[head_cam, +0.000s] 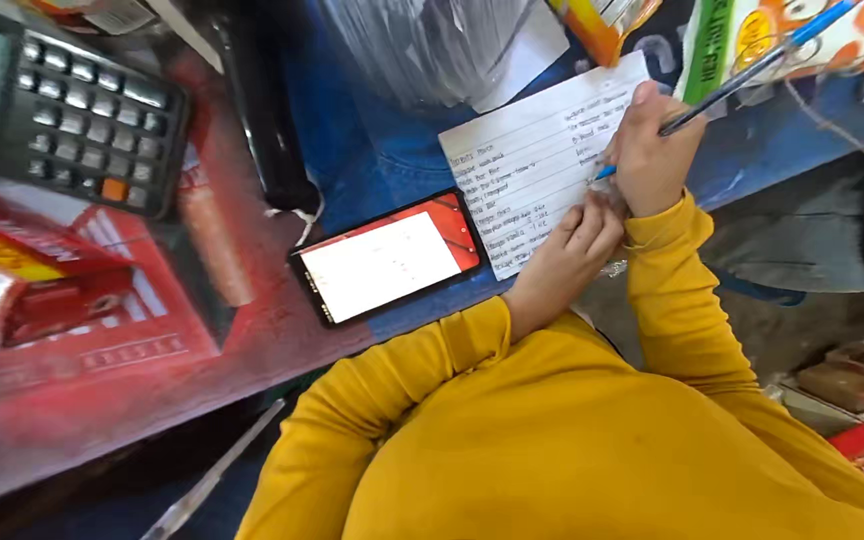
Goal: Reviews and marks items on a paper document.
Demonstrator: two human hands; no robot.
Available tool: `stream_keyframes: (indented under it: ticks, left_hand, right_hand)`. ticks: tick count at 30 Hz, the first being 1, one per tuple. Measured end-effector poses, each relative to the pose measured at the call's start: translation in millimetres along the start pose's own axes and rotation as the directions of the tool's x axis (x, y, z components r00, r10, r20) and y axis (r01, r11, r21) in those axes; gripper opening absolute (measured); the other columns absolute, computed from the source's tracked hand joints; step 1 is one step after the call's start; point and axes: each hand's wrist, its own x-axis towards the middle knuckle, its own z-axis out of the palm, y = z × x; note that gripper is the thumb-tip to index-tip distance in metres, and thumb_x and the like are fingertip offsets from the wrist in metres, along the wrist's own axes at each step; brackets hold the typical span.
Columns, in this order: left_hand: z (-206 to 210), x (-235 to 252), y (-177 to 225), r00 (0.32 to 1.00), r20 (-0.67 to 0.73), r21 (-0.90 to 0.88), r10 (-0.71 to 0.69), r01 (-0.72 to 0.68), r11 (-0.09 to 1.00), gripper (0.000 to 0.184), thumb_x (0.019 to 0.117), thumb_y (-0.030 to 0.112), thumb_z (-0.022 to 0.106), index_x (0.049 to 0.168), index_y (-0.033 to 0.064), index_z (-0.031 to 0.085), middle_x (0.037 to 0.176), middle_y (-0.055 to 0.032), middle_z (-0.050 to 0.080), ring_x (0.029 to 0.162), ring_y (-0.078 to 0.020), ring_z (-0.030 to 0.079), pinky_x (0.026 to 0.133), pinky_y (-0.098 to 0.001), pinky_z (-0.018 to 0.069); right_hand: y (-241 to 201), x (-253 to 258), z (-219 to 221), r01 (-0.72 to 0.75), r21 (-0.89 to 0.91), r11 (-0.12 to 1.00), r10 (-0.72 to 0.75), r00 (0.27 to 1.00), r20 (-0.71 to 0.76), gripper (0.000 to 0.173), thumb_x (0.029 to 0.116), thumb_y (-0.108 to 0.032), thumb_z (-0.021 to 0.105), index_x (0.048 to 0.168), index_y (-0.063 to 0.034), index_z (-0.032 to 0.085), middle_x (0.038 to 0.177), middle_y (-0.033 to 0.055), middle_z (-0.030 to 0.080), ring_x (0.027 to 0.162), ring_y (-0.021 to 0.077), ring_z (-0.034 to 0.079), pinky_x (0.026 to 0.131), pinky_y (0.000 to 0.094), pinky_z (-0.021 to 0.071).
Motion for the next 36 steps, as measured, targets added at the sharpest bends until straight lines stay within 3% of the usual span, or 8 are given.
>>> stream_keyframes:
  ticks: [30, 36]
  left_hand:
    - [0.4, 0.8, 0.9, 0.999, -0.011, -0.017, -0.039, 0.038, 0.999, 0.038, 0.0989, -0.009, 0.045, 0.135, -0.0055, 0.057, 0.135, -0.0189, 0.062, 0.130, -0.0309, 0.058, 0.110, -0.0322, 0.0405]
    - [0.6, 0.2, 1.6, 0.999, -0.006, -0.014, -0.047, 0.047, 0.999, 0.037, 0.0988, -0.009, 0.045, 0.134, -0.0054, 0.057, 0.135, -0.0197, 0.062, 0.130, -0.0311, 0.057, 0.110, -0.0319, 0.0402]
  right_hand:
    - [0.5, 1.5, 1.7, -0.055, 0.020, 0.998, 0.055, 0.997, -0.053, 0.042, 0.1046, -0.009, 0.044, 0.065, -0.0228, 0.041, 0.051, -0.0172, 0.040, 0.043, -0.0065, 0.043, 0.044, 0.0154, 0.0398]
    - [3.3, 1.1, 1.9, -0.011, -0.059, 0.998, 0.008, 0.999, -0.044, 0.043, 0.1043, -0.010, 0.046, 0.063, -0.0202, 0.042, 0.051, -0.0164, 0.039, 0.044, -0.0069, 0.043, 0.046, 0.0156, 0.0394]
